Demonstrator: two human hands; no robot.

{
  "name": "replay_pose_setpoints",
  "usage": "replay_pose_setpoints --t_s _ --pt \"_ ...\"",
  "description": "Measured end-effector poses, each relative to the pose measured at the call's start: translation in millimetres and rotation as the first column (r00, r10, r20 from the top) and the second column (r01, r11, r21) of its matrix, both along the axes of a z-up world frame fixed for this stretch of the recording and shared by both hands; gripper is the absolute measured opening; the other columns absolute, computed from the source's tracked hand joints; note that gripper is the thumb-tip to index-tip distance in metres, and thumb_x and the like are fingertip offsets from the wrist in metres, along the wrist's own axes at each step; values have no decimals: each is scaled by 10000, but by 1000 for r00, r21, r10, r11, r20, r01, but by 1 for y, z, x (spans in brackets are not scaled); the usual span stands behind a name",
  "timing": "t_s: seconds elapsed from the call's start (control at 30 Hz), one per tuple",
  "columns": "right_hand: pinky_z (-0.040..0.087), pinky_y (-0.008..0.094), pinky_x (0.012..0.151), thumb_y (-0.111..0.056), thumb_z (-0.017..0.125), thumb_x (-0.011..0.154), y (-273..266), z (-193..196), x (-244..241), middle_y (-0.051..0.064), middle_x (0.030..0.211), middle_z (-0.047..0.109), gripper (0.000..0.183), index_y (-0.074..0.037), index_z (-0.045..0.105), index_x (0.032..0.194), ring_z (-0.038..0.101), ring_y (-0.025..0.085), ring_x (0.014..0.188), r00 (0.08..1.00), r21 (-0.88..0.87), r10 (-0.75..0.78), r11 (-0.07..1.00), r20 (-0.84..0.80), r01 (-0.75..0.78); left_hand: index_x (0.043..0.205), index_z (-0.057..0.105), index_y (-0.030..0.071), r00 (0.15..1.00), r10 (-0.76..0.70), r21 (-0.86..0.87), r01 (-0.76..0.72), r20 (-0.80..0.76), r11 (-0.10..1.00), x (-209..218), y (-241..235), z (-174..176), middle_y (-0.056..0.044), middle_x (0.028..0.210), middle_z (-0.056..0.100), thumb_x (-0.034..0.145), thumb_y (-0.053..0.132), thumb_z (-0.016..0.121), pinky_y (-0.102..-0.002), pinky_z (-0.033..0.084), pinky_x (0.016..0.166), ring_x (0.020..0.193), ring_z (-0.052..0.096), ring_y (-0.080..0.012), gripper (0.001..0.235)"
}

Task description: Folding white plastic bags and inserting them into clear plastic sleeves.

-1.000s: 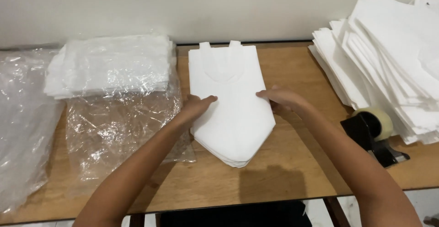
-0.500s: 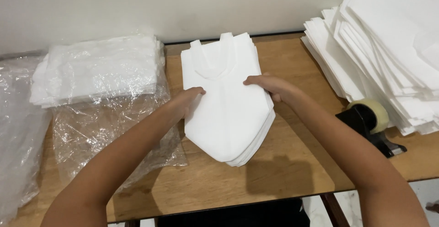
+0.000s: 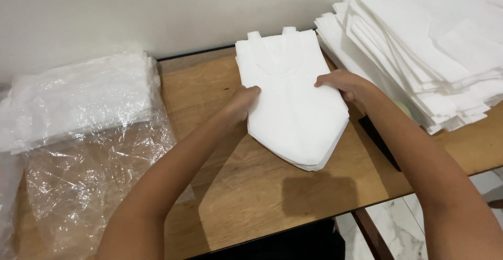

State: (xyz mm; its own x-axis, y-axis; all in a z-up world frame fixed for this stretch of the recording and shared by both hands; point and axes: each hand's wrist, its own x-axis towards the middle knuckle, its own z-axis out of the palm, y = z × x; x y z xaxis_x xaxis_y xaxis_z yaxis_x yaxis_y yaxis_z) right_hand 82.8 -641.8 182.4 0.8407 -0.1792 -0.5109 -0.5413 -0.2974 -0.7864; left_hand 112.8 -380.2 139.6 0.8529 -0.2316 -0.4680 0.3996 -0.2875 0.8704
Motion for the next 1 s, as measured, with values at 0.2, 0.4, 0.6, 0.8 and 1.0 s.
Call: replay_pose_setpoints --t_s 0.2,0.4,0.6,0.8,1.0 --pt "355 685 1066 -259 787 682 -18 -23 3 301 1351 522 943 104 365 1443 484 460 1288 998 -97 -6 995 -62 0 1526 133 -70 996 -42 48 38 76 998 0 -16 -42 -279 1492 318 994 361 468 -581 361 1093 1427 331 -399 762" --pt "185 733 1077 -261 764 660 1 -14 -3 329 1469 392 1033 57 287 1519 327 473 1412 996 -343 34 938 -78 -58 1408 425 -109 859 -427 344 325 283 881 -37 36 9 -295 1417 478 907 542 477 -548 396 1113 1355 437 -457 823" --pt "113 744 1121 -113 699 892 83 4 -20 372 1426 132 859 40 141 1527 48 645 1357 798 -628 408 777 444 -48 1404 485 -33 791 -123 458 -213 599 863 -95 199 61 -272 1439 450 944 431 589 -576 333 1135 1362 383 -505 662" --pt "280 631 1142 -392 672 866 269 -8 -70 383 1442 238 923 18 163 1519 320 574 1365 541 -303 769 635 342 -711 1526 161 -95 788 514 747 -558 340 361 -126 397 -7 -372 1495 206 926 587 566 -712 301 1042 1357 245 -613 995" --pt "543 399 706 -182 714 843 363 -89 -12 216 1006 539 828 74 146 1389 669 313 840 779 172 509 786 365 -594 1590 227 119 797 442 495 -603 412 625 -157 379 10 -311 1374 525 896 369 677 -553 385 1094 1318 475 -450 864"
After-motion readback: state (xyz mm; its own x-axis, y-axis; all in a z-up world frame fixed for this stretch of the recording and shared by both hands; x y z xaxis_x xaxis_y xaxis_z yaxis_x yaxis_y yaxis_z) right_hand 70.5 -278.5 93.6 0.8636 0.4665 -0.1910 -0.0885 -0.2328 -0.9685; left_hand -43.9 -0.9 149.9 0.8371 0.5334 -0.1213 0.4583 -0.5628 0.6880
